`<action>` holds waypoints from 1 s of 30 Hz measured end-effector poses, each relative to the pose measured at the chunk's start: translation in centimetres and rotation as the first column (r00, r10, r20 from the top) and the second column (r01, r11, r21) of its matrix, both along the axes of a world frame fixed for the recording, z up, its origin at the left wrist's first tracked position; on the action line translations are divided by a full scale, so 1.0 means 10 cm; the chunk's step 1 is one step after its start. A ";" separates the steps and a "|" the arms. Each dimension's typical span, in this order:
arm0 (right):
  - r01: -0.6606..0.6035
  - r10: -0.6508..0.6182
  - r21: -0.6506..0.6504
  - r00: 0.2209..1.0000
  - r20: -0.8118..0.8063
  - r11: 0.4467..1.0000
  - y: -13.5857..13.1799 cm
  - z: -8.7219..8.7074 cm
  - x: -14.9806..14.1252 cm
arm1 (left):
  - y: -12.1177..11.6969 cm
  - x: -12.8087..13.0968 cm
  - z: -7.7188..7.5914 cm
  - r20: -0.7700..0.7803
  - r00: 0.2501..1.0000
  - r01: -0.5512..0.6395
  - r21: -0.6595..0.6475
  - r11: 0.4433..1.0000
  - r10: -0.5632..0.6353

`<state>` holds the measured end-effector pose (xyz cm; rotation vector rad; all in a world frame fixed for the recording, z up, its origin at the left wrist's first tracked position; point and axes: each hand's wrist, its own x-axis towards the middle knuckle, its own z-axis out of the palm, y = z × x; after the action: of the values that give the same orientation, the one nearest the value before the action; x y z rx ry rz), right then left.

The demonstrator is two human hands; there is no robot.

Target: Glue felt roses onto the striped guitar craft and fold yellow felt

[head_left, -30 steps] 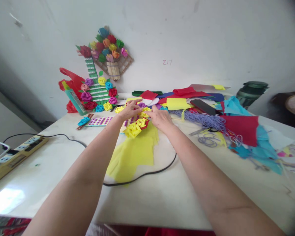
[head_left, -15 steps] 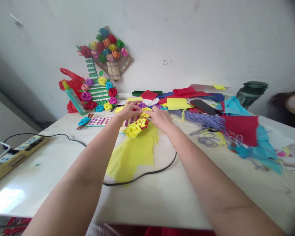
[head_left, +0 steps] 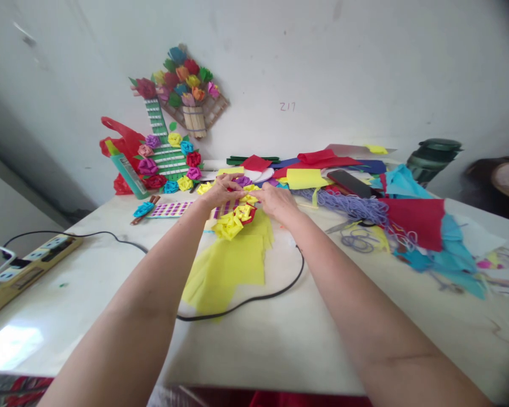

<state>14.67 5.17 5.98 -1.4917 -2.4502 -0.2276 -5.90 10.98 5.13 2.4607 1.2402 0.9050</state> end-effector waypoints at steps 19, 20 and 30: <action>-0.041 0.041 -0.041 0.999 -0.010 0.998 0.00 0.02 0.03 | 0.02 -0.01 0.06 -0.072 0.995 0.061 -0.060 0.996 -0.065; -0.042 0.041 -0.040 0.999 -0.009 0.998 0.00 0.02 0.03 | 0.02 -0.02 0.06 -0.078 0.995 0.057 -0.062 0.996 -0.062; -0.040 0.041 -0.047 0.999 0.026 0.998 -0.03 0.05 0.03 | 0.03 0.00 0.04 -0.068 0.997 0.024 0.001 1.000 -0.024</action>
<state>14.94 4.91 6.47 -1.4653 -2.5208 -0.1852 -5.95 11.24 5.49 2.5212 1.2293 0.8232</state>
